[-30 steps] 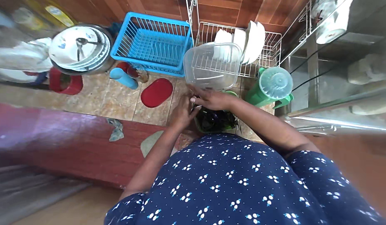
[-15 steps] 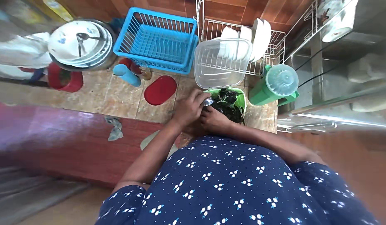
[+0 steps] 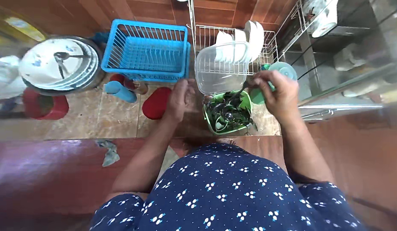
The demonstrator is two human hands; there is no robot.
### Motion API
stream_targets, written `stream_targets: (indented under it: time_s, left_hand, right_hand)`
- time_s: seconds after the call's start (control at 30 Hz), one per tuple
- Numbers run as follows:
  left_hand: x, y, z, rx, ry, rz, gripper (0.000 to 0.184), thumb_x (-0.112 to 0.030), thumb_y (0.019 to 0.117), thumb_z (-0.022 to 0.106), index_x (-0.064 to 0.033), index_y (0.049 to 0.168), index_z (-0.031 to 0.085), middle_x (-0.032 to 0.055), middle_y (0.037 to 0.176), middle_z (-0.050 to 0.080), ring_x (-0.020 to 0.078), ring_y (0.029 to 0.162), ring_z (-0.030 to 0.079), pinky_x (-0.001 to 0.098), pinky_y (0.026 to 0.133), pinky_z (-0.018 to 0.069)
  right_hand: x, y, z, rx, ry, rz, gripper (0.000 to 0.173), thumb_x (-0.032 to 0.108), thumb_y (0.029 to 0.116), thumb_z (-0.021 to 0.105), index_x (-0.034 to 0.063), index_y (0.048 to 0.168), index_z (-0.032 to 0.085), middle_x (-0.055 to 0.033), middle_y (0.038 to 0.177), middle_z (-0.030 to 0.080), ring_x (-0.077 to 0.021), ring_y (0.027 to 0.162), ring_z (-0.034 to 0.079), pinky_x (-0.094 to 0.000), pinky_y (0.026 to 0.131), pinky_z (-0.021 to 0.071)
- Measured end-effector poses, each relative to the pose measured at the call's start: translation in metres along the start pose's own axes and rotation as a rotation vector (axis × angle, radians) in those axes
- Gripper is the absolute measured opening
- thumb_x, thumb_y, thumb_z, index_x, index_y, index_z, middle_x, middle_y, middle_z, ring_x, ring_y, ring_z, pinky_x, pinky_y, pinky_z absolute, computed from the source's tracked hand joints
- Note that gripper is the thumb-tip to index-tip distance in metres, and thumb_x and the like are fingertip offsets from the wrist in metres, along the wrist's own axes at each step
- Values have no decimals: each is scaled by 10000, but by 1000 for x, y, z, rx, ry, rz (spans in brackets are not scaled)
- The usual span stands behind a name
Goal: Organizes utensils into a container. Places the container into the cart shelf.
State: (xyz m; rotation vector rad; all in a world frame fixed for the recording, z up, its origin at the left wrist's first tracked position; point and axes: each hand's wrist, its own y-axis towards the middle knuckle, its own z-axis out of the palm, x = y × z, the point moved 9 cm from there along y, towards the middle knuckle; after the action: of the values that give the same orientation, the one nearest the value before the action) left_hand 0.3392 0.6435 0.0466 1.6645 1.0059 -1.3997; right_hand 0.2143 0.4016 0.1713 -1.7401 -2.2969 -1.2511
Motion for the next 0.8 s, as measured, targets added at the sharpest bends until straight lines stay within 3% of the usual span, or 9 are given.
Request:
stream_targets:
  time_s: [0.07, 0.2, 0.4, 0.5, 0.57, 0.63, 0.7, 0.8]
  left_hand:
    - [-15, 9, 4, 52, -201, -28, 539, -364, 1090, 166, -151, 1350, 588, -51, 983, 679, 34, 674, 548, 198, 589, 449]
    - [-44, 18, 14, 128, -308, -23, 473, -311, 1100, 238, -135, 1394, 564, -22, 1037, 696, 83, 809, 615, 252, 721, 512]
    - [-61, 19, 25, 36, -449, -10, 292, -263, 1116, 370, -121, 1126, 626, -8, 1012, 670, 98, 881, 627, 264, 772, 535]
    - [-62, 24, 31, -33, -483, 15, 247, -225, 1111, 407, -123, 1066, 627, 0, 1016, 687, 104, 888, 636, 276, 785, 542]
    - [-64, 28, 36, -81, -488, 36, 239, -220, 1108, 417, -122, 1050, 628, 5, 1016, 688, 107, 880, 639, 284, 790, 548]
    - [-68, 34, 40, -125, -498, 77, 231, -222, 1106, 424, -114, 1058, 623, 15, 1020, 689, 109, 868, 650, 284, 786, 561]
    - [-74, 40, 45, -177, -516, 122, 222, -222, 1102, 435, -113, 1053, 623, 17, 999, 688, 112, 859, 650, 285, 779, 559]
    - [-80, 51, 54, -238, -522, 213, 206, -197, 1095, 453, -94, 1029, 618, 27, 971, 684, 119, 836, 644, 289, 769, 554]
  right_hand:
    - [-10, 9, -7, -74, -36, -20, 198, 98, 1044, 574, -37, 1109, 703, -149, 991, 743, -207, 908, 731, -377, 861, 607]
    - [-22, 23, 6, -97, -134, -63, 184, 112, 1040, 588, -6, 1096, 718, -143, 993, 749, -240, 925, 732, -391, 859, 595]
    - [-53, 22, 77, 121, -52, -21, 226, 182, 1048, 569, 27, 1099, 725, -165, 962, 728, -322, 898, 723, -493, 821, 599]
    - [-63, 9, 118, 245, -59, -103, 186, 176, 1022, 604, 49, 1030, 739, -144, 907, 738, -346, 880, 711, -510, 804, 585]
    - [-74, -3, 144, 440, -75, -100, 205, 216, 1017, 613, 91, 1091, 758, -110, 1061, 752, -346, 1036, 688, -540, 897, 557]
    - [-83, -8, 154, 593, -67, -91, 283, 262, 1013, 636, 126, 1240, 738, -101, 1238, 713, -355, 1149, 640, -571, 949, 509]
    - [-91, -1, 140, 582, -22, -73, 299, 191, 1009, 628, 114, 1284, 719, -123, 1265, 703, -373, 1162, 638, -580, 970, 506]
    - [-109, 15, 105, 497, 31, -11, 271, 93, 1015, 572, 56, 1235, 725, -149, 1250, 702, -363, 1175, 646, -532, 1027, 514]
